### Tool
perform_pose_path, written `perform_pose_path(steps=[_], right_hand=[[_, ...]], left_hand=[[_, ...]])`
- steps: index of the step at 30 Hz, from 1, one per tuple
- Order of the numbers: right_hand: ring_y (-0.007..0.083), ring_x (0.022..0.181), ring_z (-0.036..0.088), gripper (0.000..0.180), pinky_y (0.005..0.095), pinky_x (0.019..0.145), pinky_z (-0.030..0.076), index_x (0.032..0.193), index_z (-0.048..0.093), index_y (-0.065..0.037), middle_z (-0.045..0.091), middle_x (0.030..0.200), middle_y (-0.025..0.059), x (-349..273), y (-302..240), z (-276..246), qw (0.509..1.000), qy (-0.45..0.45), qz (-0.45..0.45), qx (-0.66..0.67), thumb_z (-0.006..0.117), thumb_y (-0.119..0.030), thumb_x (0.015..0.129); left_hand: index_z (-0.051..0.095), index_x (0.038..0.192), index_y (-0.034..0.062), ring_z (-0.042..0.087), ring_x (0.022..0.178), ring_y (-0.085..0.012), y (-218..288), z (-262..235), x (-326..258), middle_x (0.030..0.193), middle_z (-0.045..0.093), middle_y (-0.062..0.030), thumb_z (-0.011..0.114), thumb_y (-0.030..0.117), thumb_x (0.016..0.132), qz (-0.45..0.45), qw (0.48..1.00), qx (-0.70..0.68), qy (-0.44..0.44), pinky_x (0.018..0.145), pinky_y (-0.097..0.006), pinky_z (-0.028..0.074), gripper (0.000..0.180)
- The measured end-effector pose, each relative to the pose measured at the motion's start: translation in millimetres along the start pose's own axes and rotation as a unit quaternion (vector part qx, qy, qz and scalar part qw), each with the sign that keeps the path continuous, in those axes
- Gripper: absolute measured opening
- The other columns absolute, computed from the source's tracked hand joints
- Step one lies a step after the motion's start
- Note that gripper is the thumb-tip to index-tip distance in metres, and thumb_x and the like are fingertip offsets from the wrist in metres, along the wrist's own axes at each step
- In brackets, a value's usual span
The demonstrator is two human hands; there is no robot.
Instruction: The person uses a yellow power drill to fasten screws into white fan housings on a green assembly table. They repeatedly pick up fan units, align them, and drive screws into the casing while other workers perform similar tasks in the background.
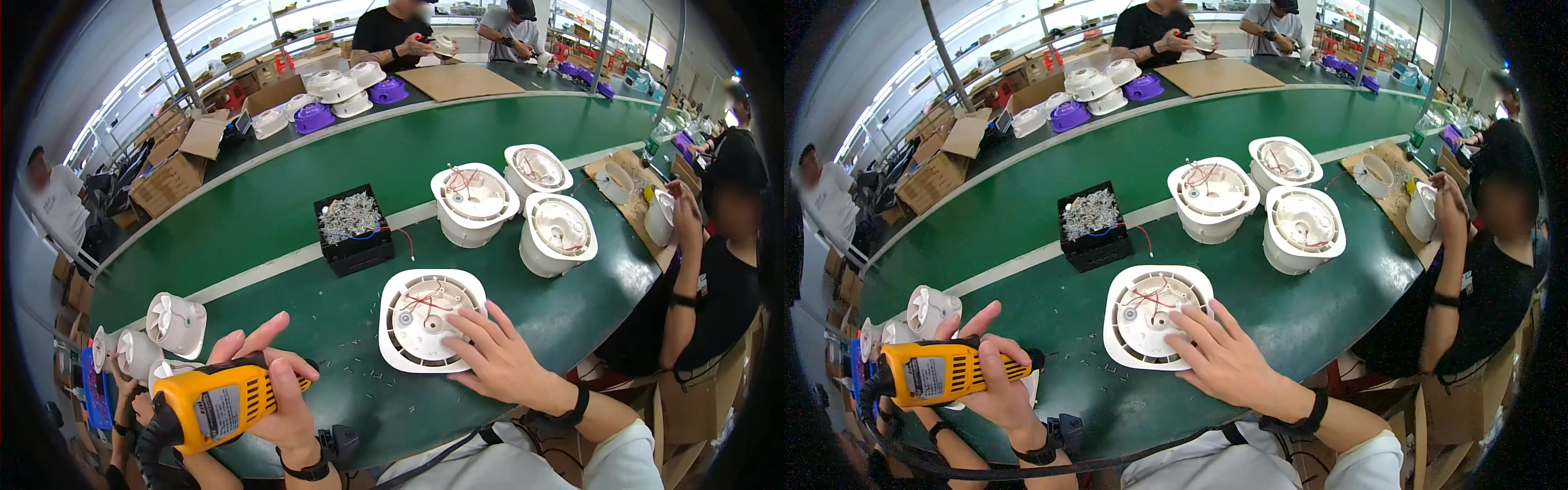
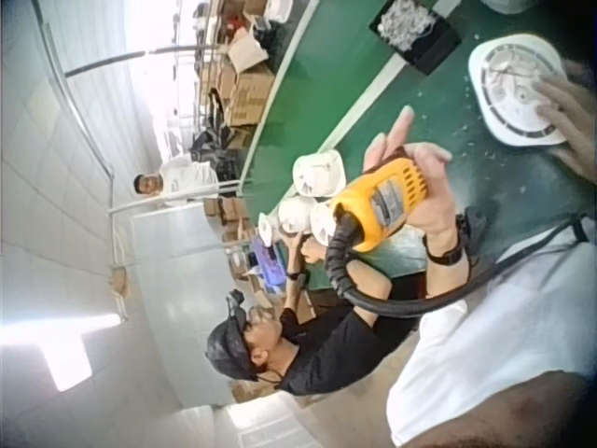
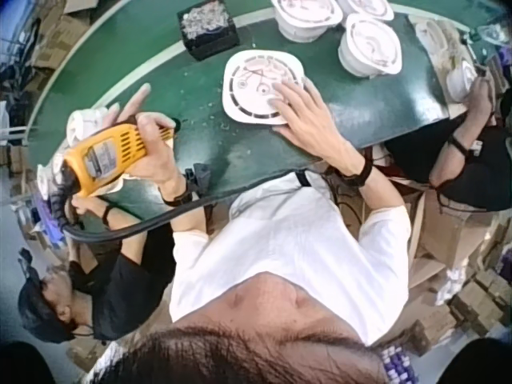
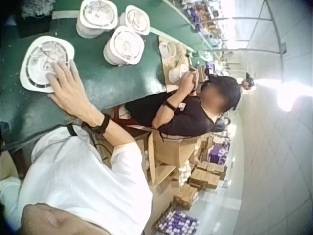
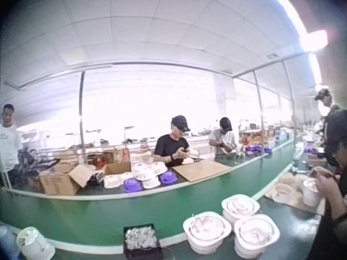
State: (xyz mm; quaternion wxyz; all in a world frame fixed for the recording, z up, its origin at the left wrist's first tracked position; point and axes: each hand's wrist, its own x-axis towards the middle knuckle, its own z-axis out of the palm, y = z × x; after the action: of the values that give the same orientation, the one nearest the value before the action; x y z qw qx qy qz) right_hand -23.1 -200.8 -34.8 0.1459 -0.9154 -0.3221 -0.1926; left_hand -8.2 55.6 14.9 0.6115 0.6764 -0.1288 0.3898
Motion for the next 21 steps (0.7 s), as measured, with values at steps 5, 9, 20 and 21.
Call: perform_pose_path(steps=[5,9,20,21], right_hand=[[0.0232,0.105,0.053,0.063,0.049,0.105,0.03,0.121,0.05,-0.006,0.055,0.111,0.0081,17.2,3.5,6.5,0.996,-0.085,-0.023,-0.022,0.075,-0.022,0.066],[0.0231,0.104,0.052,0.067,0.0483,0.103,0.03,0.123,0.05,-0.007,0.054,0.112,0.0072,14.3,12.5,0.5,0.996,-0.073,-0.009,0.043,0.077,-0.018,0.063],[0.0263,0.107,0.049,0.071,0.0479,0.104,0.026,0.131,0.046,-0.009,0.052,0.114,0.0077,12.6,25.0,-6.7,0.987,-0.105,0.042,0.117,0.076,-0.013,0.067],[0.0264,0.107,0.049,0.073,0.0481,0.105,0.027,0.132,0.045,-0.008,0.052,0.114,0.0076,9.6,23.8,-4.1,0.988,-0.129,0.019,0.083,0.076,-0.012,0.066]], left_hand=[[0.036,0.124,0.002,0.057,0.052,-0.013,-2.8,-0.3,0.9,0.106,0.061,-0.0262,0.054,0.009,0.088,0.019,1.0,0.012,0.009,0.048,-0.02,0.044,0.04],[0.036,0.124,0.0017,0.056,0.05,-0.0132,-7.3,-5.2,1.0,0.106,0.061,-0.0271,0.054,0.009,0.089,0.026,1.0,0.005,0.014,0.048,-0.021,0.044,0.04],[0.035,0.126,0.0028,0.057,0.052,-0.0145,-16.9,-11.0,0.2,0.105,0.062,-0.0264,0.054,0.011,0.091,0.039,0.999,-0.028,0.006,0.049,-0.022,0.045,0.041],[0.035,0.127,0.0037,0.057,0.053,-0.0146,-17.5,-12.1,-0.6,0.106,0.061,-0.0263,0.054,0.011,0.091,0.035,0.999,-0.028,-0.001,0.05,-0.023,0.046,0.041]])
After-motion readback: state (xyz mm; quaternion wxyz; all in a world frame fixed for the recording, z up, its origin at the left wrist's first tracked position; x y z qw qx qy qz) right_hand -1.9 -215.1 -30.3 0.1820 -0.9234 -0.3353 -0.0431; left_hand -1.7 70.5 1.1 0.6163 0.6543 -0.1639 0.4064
